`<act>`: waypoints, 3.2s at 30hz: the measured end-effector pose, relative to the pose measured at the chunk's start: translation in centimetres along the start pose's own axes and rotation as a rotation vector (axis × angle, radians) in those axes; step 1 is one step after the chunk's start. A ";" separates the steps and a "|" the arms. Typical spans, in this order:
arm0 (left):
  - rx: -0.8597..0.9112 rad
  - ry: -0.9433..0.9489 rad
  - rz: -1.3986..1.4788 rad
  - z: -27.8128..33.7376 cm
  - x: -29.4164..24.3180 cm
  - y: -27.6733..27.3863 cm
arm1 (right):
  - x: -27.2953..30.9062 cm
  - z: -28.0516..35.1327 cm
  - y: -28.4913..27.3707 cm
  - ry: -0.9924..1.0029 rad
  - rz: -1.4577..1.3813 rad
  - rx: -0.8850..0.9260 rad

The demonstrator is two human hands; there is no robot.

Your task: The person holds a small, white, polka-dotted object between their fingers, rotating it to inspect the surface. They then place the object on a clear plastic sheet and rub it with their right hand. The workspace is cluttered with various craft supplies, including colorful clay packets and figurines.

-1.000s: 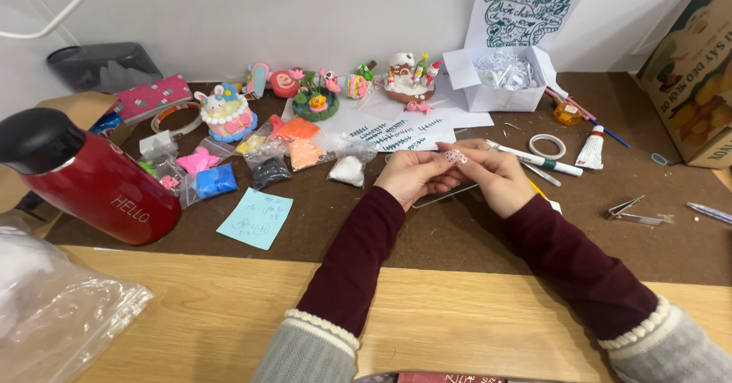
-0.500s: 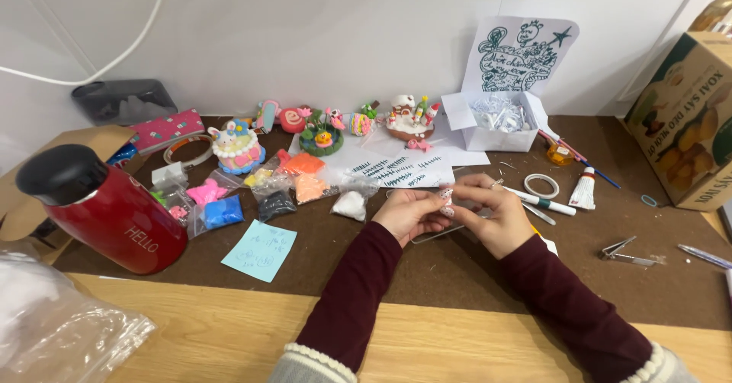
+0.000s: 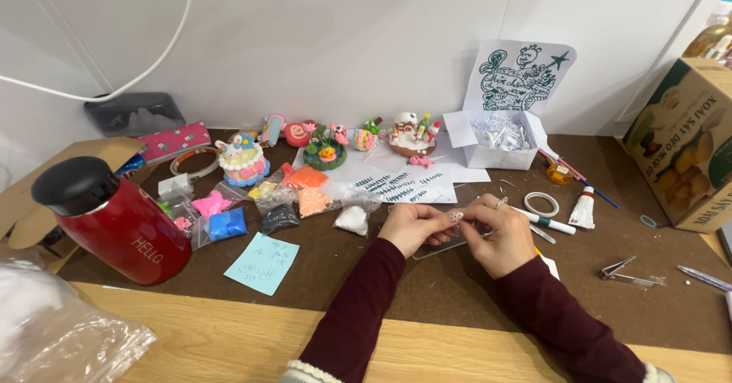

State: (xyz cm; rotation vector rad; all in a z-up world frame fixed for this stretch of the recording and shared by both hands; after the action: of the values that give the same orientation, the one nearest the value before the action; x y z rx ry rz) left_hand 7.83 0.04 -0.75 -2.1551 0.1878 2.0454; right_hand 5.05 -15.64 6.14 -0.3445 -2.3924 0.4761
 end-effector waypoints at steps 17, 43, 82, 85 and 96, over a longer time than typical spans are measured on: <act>-0.130 0.211 -0.237 1.3 -3.1 -0.5 | -0.7 -0.1 -0.2 0.251 -0.265 -0.028; -0.084 0.128 -0.035 -1.1 0.2 0.1 | 0.5 -0.6 -0.8 0.289 -0.375 -0.044; -0.016 0.152 0.058 -2.1 1.3 0.0 | 0.2 -0.3 0.4 0.134 -0.395 0.111; 0.005 0.158 -0.090 -1.8 0.9 0.0 | -0.2 0.0 0.6 0.169 -0.417 0.115; -0.110 0.124 -0.085 -0.5 -1.0 -0.9 | -1.1 -0.4 -0.9 0.357 -0.588 -0.100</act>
State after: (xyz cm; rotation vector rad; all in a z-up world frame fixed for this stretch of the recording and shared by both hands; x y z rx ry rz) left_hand 8.48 0.83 0.35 -2.3149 -0.0019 1.9196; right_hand 6.00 -16.77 6.25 0.2203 -2.0381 0.0186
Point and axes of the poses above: each hand's wrist, its own z-axis away from the middle knuckle, its own y-axis out of the palm, x = y × z, the point moved 7 cm from there along -z, towards the middle knuckle, and after that the axes turned 11 degrees about -z, right-handed, at the moved point
